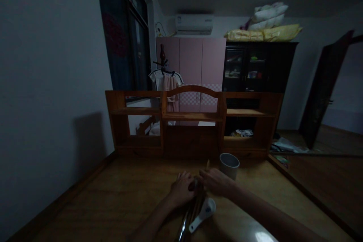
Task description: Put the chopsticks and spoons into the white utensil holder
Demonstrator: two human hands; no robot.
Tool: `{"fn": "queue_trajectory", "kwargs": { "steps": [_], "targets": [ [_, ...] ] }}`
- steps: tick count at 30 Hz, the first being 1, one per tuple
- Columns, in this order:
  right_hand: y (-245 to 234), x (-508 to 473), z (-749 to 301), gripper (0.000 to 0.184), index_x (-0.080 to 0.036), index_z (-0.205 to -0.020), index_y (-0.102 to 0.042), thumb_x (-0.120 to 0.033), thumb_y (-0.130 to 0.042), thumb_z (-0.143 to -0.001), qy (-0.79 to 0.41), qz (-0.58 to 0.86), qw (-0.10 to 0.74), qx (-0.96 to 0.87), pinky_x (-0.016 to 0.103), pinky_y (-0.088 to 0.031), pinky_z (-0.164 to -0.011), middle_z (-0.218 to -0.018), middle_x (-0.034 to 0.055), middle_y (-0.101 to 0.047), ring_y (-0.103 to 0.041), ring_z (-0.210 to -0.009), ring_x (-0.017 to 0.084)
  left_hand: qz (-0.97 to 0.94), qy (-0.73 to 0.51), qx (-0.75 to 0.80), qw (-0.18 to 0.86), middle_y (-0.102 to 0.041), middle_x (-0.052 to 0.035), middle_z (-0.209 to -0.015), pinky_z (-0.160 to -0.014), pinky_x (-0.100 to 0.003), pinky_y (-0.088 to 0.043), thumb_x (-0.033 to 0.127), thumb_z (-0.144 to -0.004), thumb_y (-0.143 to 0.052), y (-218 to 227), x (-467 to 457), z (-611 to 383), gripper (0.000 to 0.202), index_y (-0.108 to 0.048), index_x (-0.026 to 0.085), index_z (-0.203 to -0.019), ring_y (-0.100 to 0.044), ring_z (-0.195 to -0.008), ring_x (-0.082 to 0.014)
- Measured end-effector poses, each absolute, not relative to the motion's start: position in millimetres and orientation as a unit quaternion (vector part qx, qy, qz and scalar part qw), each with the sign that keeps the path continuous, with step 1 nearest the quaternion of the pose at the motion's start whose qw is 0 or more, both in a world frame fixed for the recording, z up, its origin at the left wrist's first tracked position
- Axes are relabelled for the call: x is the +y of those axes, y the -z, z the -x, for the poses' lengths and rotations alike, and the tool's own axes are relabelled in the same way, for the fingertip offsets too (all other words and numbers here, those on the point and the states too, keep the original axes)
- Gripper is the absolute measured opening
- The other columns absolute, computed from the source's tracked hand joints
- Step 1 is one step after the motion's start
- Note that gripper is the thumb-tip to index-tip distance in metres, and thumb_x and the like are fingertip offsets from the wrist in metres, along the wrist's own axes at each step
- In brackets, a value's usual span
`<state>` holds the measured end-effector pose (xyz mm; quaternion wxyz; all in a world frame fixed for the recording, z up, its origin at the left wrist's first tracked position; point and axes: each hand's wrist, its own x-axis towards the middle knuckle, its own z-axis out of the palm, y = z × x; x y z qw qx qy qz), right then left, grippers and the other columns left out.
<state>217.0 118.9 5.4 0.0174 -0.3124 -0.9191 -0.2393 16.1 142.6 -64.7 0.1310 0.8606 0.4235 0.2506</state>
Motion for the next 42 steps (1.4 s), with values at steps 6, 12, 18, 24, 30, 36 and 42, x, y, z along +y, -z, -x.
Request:
{"fn": "queue_trajectory", "kwargs": {
  "steps": [6,12,18,24,30,36,42],
  "targets": [
    [-52,118,-222,0.037,-0.013,-0.122,-0.046,-0.004,-0.054,-0.086,0.251,0.330,0.049,-0.909,0.031,-0.049,-0.066,-0.109,0.0106,-0.056,-0.059,-0.085,0.022,-0.796,-0.383,0.347,0.315,-0.060,-0.0085,-0.117,-0.098,-0.035,-0.038,0.045,-0.096,-0.035,33,130,-20,0.040,-0.058,0.018,-0.115,-0.051,-0.111,-0.0226],
    [-109,90,-213,0.025,-0.012,-0.111,-0.052,-0.003,-0.054,-0.088,0.290,0.348,0.119,-0.884,0.038,-0.050,-0.084,-0.115,0.0137,-0.055,-0.056,-0.098,0.026,-0.749,-0.427,0.308,0.403,-0.066,-0.0031,-0.082,-0.066,-0.025,-0.042,0.048,-0.094,-0.040,-11,110,-36,0.041,-0.064,0.015,-0.096,-0.057,-0.075,-0.0171],
    [-124,72,-219,0.018,-0.012,-0.107,-0.057,-0.005,-0.050,-0.092,0.299,0.318,0.196,-0.878,0.044,-0.049,-0.092,-0.130,0.0174,-0.052,-0.051,-0.113,0.030,-0.743,-0.424,0.211,0.473,-0.066,-0.0041,-0.083,-0.064,-0.023,-0.041,0.042,-0.089,-0.052,-41,101,-56,0.032,-0.065,0.013,-0.094,-0.056,-0.071,-0.0152],
    [-102,52,-229,0.048,-0.017,-0.144,-0.036,-0.012,-0.037,-0.096,0.194,0.340,0.416,-0.821,0.040,-0.047,-0.098,-0.143,0.0141,-0.042,-0.047,-0.124,0.025,-0.723,-0.437,0.191,0.499,-0.066,-0.0052,-0.084,-0.066,-0.025,-0.045,0.046,-0.086,-0.057,-28,106,-89,0.038,-0.066,0.011,-0.097,-0.058,-0.073,-0.0169],
    [-79,39,-251,0.036,-0.019,-0.127,-0.056,-0.032,-0.056,-0.093,-0.084,0.455,0.543,-0.701,0.028,-0.054,-0.068,-0.106,0.0083,-0.066,-0.065,-0.080,0.019,-0.761,-0.334,0.186,0.525,-0.068,-0.0070,-0.082,-0.064,-0.025,-0.048,0.049,-0.082,-0.062,-2,101,-107,0.039,-0.070,0.012,-0.090,-0.062,-0.070,-0.0169],
    [-69,34,-274,0.025,-0.017,-0.105,-0.071,-0.036,-0.061,-0.091,-0.183,0.459,0.514,-0.701,0.021,-0.046,-0.058,-0.082,0.0023,-0.068,-0.060,-0.067,0.015,-0.772,-0.292,0.182,0.535,-0.070,-0.0103,-0.086,-0.061,-0.026,-0.050,0.047,-0.082,-0.063,15,95,-108,0.037,-0.072,0.013,-0.097,-0.064,-0.068,-0.0170],
    [-72,29,-280,0.027,-0.015,-0.101,-0.072,-0.037,-0.061,-0.090,-0.223,0.452,0.489,-0.711,0.021,-0.044,-0.055,-0.077,0.0022,-0.067,-0.058,-0.065,0.015,-0.797,-0.285,0.185,0.500,-0.071,-0.0070,-0.082,-0.062,-0.024,-0.046,0.043,-0.084,-0.062,17,93,-103,0.032,-0.075,0.016,-0.093,-0.063,-0.069,-0.0161]
  ]
}}
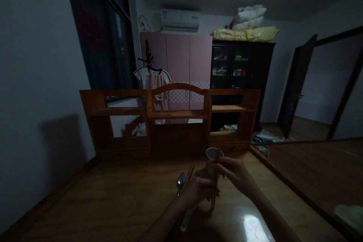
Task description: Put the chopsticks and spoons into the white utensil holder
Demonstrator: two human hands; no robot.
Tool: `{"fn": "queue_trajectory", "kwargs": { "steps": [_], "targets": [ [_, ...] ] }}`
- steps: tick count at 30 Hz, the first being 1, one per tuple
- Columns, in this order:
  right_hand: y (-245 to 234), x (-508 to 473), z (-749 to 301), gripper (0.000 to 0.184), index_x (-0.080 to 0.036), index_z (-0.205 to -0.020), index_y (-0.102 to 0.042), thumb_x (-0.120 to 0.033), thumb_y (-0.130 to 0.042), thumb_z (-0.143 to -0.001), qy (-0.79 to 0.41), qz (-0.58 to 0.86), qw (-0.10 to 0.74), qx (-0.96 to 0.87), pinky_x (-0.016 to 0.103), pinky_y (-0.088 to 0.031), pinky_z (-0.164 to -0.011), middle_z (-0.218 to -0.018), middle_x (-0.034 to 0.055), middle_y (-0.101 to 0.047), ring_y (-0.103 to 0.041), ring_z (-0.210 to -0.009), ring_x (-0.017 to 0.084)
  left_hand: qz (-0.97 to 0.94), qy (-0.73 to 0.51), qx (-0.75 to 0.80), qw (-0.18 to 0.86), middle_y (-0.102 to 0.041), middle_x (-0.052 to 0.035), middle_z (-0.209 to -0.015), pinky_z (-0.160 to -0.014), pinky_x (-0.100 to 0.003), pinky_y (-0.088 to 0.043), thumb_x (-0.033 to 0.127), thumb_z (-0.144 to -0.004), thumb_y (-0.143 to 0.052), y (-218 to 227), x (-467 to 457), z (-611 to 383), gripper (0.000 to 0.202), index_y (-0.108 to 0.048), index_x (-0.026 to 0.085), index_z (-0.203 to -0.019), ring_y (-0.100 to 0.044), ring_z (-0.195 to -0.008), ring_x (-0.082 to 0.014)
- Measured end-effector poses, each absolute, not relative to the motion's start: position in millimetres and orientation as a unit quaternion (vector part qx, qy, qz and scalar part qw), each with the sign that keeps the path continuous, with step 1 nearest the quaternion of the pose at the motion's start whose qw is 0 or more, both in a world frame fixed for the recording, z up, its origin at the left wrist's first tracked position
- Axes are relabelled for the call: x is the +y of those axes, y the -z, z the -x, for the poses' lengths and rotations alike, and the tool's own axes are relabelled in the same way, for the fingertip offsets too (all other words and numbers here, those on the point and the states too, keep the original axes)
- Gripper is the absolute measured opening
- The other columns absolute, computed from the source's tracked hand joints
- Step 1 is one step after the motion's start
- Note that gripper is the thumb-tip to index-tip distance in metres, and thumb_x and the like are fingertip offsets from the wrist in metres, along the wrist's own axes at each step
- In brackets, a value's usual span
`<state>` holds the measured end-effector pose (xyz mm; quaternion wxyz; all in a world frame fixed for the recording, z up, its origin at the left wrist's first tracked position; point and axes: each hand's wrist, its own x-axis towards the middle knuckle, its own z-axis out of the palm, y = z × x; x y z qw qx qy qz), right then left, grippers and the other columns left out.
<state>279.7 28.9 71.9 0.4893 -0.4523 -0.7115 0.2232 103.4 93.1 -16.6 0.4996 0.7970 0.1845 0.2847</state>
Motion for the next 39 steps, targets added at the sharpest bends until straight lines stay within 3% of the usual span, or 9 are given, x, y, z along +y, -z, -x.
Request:
{"fn": "queue_trajectory", "kwargs": {
  "steps": [12,16,19,21,24,26,28,32,39],
  "targets": [
    [-72,32,-285,0.028,-0.015,-0.075,-0.065,-0.038,-0.060,-0.090,-0.191,0.466,0.441,-0.743,0.021,-0.042,-0.051,-0.064,-0.0003,-0.059,-0.056,-0.058,0.014,-0.775,-0.290,0.218,0.518,-0.065,-0.0047,-0.065,-0.056,-0.023,-0.039,0.047,-0.077,-0.068,22,95,-104,0.033,-0.077,0.015,-0.085,-0.058,-0.062,-0.0149],
    [-72,35,-282,0.030,-0.016,-0.076,-0.065,-0.040,-0.057,-0.092,-0.174,0.467,0.439,-0.747,0.021,-0.043,-0.051,-0.064,0.0005,-0.059,-0.057,-0.058,0.014,-0.778,-0.291,0.228,0.509,-0.066,-0.0042,-0.068,-0.056,-0.023,-0.039,0.048,-0.077,-0.069,24,95,-105,0.034,-0.076,0.016,-0.083,-0.057,-0.062,-0.0147],
    [-74,34,-278,0.031,-0.016,-0.076,-0.065,-0.041,-0.056,-0.092,-0.175,0.458,0.433,-0.756,0.021,-0.043,-0.051,-0.065,0.0012,-0.060,-0.058,-0.059,0.015,-0.791,-0.294,0.207,0.496,-0.069,-0.0047,-0.079,-0.065,-0.025,-0.044,0.043,-0.076,-0.070,15,101,-99,0.030,-0.076,0.016,-0.085,-0.061,-0.074,-0.0176],
    [-76,33,-276,0.029,-0.016,-0.079,-0.065,-0.040,-0.055,-0.093,-0.185,0.447,0.429,-0.762,0.021,-0.044,-0.052,-0.067,0.0017,-0.061,-0.059,-0.060,0.015,-0.795,-0.322,0.204,0.472,-0.071,-0.0050,-0.090,-0.074,-0.026,-0.046,0.040,-0.077,-0.068,7,112,-90,0.027,-0.075,0.016,-0.089,-0.063,-0.085,-0.0195],
    [-77,33,-275,0.028,-0.017,-0.081,-0.065,-0.038,-0.054,-0.094,-0.187,0.449,0.424,-0.763,0.021,-0.045,-0.053,-0.068,0.0018,-0.061,-0.060,-0.061,0.015,-0.804,-0.358,0.307,0.362,-0.070,-0.0046,-0.088,-0.074,-0.025,-0.046,0.038,-0.082,-0.061,4,138,-70,0.026,-0.072,0.015,-0.090,-0.063,-0.083,-0.0180],
    [-76,34,-275,0.027,-0.017,-0.079,-0.065,-0.037,-0.055,-0.094,-0.176,0.457,0.425,-0.761,0.021,-0.043,-0.053,-0.066,0.0010,-0.060,-0.059,-0.060,0.015,-0.832,-0.310,0.392,0.242,-0.068,-0.0037,-0.090,-0.073,-0.024,-0.044,0.038,-0.081,-0.061,12,155,-58,0.026,-0.070,0.017,-0.093,-0.061,-0.084,-0.0170],
    [-75,36,-275,0.027,-0.016,-0.077,-0.065,-0.036,-0.056,-0.093,-0.166,0.459,0.429,-0.760,0.021,-0.041,-0.052,-0.064,0.0002,-0.058,-0.057,-0.058,0.015,-0.830,-0.286,0.439,0.191,-0.065,-0.0063,-0.092,-0.077,-0.027,-0.043,0.037,-0.077,-0.065,25,169,-51,0.025,-0.069,0.015,-0.088,-0.058,-0.091,-0.0201],
    [-74,36,-274,0.027,-0.016,-0.075,-0.064,-0.035,-0.057,-0.093,-0.166,0.457,0.431,-0.760,0.022,-0.040,-0.051,-0.062,-0.0003,-0.056,-0.056,-0.057,0.014,-0.828,-0.250,0.482,0.139,-0.059,-0.0091,-0.099,-0.083,-0.031,-0.039,0.047,-0.067,-0.073,44,178,-54,0.038,-0.066,0.014,-0.083,-0.051,-0.100,-0.0259],
    [-72,31,-276,0.023,-0.016,-0.079,-0.064,-0.032,-0.056,-0.093,-0.174,0.449,0.446,-0.754,0.021,-0.040,-0.052,-0.066,0.0001,-0.058,-0.057,-0.060,0.015,-0.826,-0.203,0.512,0.119,-0.060,-0.0086,-0.092,-0.078,-0.031,-0.038,0.051,-0.071,-0.067,51,183,-70,0.036,-0.065,0.016,-0.077,-0.053,-0.093,-0.0251]
  ]
}}
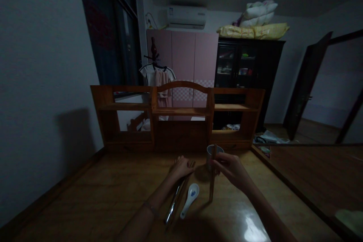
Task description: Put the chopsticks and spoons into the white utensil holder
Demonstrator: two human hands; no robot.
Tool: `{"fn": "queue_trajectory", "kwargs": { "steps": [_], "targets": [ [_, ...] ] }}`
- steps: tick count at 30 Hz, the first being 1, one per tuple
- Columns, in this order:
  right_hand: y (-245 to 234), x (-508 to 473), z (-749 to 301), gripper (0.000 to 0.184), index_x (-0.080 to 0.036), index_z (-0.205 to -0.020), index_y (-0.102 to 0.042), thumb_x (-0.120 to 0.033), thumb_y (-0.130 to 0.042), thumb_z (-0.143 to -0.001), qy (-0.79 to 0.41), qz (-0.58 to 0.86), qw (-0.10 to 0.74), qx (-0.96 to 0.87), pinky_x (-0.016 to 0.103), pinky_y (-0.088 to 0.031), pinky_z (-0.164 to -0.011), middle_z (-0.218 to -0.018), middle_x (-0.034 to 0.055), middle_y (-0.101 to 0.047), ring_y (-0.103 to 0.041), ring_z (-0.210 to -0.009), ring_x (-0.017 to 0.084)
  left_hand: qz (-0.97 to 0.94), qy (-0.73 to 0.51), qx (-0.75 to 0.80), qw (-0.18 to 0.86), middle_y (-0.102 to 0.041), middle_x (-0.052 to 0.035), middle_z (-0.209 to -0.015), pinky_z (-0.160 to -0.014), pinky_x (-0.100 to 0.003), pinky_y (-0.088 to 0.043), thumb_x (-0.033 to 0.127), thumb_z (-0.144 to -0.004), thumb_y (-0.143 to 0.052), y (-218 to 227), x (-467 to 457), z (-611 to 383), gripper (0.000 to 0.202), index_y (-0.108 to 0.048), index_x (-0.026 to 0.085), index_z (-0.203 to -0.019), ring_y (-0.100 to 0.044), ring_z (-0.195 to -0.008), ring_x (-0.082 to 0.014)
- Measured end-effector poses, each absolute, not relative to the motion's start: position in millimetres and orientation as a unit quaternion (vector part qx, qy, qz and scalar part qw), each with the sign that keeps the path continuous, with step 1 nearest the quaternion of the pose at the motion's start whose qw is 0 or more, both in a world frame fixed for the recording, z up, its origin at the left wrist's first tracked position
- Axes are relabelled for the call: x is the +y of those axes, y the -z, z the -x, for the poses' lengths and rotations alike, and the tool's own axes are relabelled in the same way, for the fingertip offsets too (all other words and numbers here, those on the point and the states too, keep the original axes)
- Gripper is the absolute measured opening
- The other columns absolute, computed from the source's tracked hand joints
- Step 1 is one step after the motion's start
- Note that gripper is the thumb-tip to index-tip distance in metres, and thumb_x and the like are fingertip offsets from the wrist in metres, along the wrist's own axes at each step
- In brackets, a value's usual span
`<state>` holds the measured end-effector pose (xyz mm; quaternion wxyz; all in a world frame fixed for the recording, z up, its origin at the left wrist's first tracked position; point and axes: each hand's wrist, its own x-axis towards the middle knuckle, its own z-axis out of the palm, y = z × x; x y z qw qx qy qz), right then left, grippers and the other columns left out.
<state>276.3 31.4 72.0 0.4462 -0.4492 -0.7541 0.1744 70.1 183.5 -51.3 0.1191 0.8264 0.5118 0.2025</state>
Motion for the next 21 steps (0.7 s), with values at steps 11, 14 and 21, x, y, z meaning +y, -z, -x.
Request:
{"fn": "queue_trajectory", "kwargs": {
  "steps": [11,14,21],
  "targets": [
    [-65,38,-287,0.030,-0.017,-0.072,-0.061,-0.038,-0.057,-0.093,-0.171,0.461,0.463,-0.738,0.022,-0.039,-0.050,-0.061,0.0001,-0.057,-0.058,-0.057,0.016,-0.794,-0.250,0.524,0.179,-0.064,-0.0037,-0.096,-0.071,-0.024,-0.041,0.034,-0.069,-0.073,66,203,-59,0.034,-0.060,0.018,-0.096,-0.059,-0.089,-0.0179],
    [-68,37,-285,0.028,-0.017,-0.073,-0.062,-0.037,-0.057,-0.092,-0.180,0.453,0.465,-0.739,0.022,-0.040,-0.051,-0.062,0.0004,-0.057,-0.058,-0.058,0.016,-0.784,-0.258,0.528,0.202,-0.064,-0.0019,-0.091,-0.065,-0.022,-0.041,0.026,-0.070,-0.072,68,204,-59,0.027,-0.058,0.018,-0.091,-0.060,-0.081,-0.0158],
    [-71,33,-278,0.026,-0.016,-0.076,-0.065,-0.035,-0.058,-0.092,-0.172,0.452,0.463,-0.743,0.022,-0.038,-0.050,-0.064,0.0006,-0.057,-0.055,-0.057,0.015,-0.780,-0.263,0.535,0.192,-0.061,-0.0008,-0.095,-0.068,-0.021,-0.041,0.024,-0.068,-0.073,63,195,-62,0.045,-0.053,0.021,-0.108,-0.059,-0.085,-0.0157]
  ]
}}
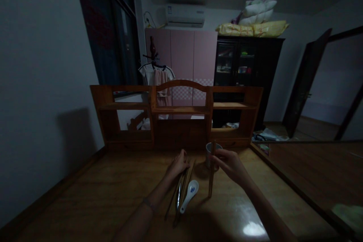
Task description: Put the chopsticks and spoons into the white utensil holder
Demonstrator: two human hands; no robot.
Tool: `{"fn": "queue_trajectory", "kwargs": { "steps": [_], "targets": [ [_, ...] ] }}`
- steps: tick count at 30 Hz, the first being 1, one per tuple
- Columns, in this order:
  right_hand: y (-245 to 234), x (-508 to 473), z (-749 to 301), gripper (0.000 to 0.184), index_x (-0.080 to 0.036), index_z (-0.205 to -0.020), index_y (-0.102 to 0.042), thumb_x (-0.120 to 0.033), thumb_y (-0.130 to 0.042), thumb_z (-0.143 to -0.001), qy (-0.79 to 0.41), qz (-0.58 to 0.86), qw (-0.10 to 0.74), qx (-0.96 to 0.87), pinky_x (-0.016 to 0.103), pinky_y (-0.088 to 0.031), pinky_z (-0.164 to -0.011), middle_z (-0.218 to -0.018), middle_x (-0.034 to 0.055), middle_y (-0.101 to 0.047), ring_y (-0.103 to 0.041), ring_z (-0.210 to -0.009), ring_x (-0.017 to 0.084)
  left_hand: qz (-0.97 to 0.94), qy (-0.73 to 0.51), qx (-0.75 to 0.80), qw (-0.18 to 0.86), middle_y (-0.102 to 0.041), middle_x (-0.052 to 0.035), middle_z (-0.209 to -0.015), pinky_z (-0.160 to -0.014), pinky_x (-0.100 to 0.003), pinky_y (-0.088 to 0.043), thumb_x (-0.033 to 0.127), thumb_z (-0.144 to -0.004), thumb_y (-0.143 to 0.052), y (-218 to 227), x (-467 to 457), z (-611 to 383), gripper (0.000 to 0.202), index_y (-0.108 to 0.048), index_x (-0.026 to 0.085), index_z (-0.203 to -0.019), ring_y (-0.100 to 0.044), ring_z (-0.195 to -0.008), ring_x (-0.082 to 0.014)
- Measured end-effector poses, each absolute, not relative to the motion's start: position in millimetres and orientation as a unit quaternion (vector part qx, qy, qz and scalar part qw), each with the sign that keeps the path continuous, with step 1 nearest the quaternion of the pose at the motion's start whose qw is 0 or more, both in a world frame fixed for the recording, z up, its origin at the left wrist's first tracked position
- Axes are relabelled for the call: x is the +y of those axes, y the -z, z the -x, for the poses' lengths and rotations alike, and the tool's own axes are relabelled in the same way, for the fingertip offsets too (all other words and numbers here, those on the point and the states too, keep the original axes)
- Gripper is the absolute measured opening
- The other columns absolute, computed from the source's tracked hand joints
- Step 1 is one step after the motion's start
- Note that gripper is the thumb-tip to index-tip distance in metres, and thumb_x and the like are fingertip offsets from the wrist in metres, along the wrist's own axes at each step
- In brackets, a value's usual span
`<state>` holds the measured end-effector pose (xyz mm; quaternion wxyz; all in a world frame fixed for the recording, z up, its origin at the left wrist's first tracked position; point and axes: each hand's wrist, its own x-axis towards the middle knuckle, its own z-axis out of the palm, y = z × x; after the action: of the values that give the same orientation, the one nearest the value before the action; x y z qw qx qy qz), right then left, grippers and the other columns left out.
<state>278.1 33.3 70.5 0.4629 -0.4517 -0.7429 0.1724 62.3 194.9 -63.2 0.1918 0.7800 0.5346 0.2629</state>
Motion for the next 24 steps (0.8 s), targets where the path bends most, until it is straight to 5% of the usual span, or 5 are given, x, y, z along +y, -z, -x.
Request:
{"fn": "queue_trajectory", "kwargs": {
  "steps": [6,14,24],
  "targets": [
    [-75,29,-274,0.026,-0.016,-0.074,-0.064,-0.034,-0.057,-0.092,-0.163,0.451,0.461,-0.747,0.022,-0.037,-0.051,-0.062,0.0005,-0.057,-0.055,-0.057,0.015,-0.792,-0.246,0.543,0.135,-0.055,-0.0047,-0.104,-0.086,-0.027,-0.038,0.026,-0.078,-0.062,50,179,-70,0.014,-0.062,0.023,-0.091,-0.053,-0.102,-0.0200],
    [-68,33,-280,0.027,-0.016,-0.074,-0.063,-0.035,-0.057,-0.093,-0.180,0.447,0.468,-0.741,0.022,-0.038,-0.050,-0.063,0.0006,-0.057,-0.056,-0.057,0.015,-0.787,-0.204,0.575,0.090,-0.049,-0.0112,-0.120,-0.095,-0.036,-0.034,0.045,-0.078,-0.064,51,175,-84,0.034,-0.059,0.020,-0.101,-0.045,-0.116,-0.0291],
    [-68,28,-283,0.026,-0.016,-0.075,-0.063,-0.033,-0.058,-0.092,-0.178,0.458,0.471,-0.733,0.022,-0.039,-0.050,-0.063,-0.0002,-0.058,-0.057,-0.057,0.015,-0.777,-0.201,0.587,0.106,-0.055,-0.0130,-0.115,-0.097,-0.042,-0.032,0.038,-0.079,-0.061,52,196,-98,0.024,-0.065,0.017,-0.090,-0.045,-0.116,-0.0300]
  ]
}}
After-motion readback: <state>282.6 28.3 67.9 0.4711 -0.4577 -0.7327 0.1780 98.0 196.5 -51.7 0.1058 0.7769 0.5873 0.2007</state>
